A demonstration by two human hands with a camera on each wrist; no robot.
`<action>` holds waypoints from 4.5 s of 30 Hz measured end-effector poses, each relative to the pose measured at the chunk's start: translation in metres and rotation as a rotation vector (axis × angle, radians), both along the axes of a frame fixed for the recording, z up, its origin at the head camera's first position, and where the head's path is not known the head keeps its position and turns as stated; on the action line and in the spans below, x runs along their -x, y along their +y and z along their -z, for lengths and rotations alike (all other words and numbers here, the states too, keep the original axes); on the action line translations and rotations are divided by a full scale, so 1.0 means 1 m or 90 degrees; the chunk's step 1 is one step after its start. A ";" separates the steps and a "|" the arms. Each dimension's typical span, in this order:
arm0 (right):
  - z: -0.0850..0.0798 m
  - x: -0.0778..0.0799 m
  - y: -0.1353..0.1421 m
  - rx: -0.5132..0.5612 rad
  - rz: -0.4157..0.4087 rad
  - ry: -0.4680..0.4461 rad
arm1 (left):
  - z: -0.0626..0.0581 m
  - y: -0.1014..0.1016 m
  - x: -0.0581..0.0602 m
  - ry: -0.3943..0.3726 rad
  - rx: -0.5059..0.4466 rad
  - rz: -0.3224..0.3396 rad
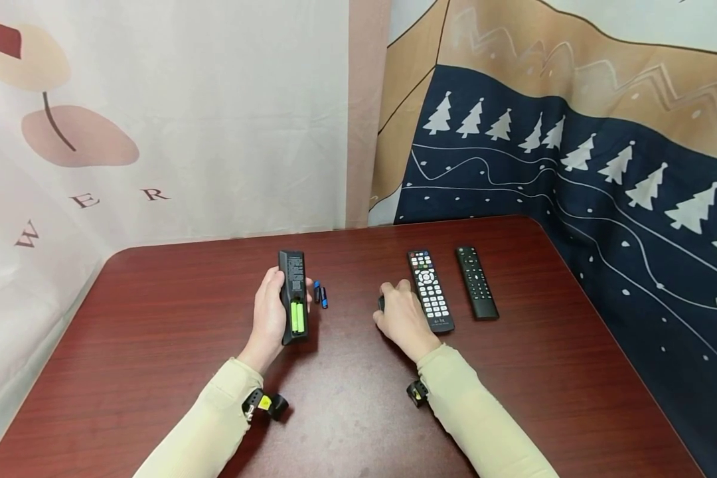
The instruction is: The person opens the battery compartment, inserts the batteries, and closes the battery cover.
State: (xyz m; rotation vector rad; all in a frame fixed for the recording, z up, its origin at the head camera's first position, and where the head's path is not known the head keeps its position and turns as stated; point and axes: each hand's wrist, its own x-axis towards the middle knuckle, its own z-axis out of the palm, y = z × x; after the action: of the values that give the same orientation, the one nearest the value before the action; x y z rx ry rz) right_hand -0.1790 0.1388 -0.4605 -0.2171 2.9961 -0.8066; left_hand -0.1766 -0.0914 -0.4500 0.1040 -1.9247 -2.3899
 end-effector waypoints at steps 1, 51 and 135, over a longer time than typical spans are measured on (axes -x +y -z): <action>0.000 0.000 -0.001 0.002 0.000 0.001 | 0.000 0.000 0.000 0.000 -0.001 0.000; -0.017 -0.017 -0.031 0.173 -0.055 0.160 | 0.002 0.003 -0.001 -0.010 0.018 -0.002; -0.019 -0.035 -0.083 0.345 -0.167 0.207 | 0.005 0.010 -0.003 0.011 0.093 0.002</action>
State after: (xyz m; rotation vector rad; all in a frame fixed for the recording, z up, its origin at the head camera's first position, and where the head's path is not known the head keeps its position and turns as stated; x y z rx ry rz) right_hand -0.1444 0.0560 -0.4415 -0.8041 2.8417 -1.6647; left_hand -0.1735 -0.0819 -0.4548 0.0729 -2.0846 -2.2349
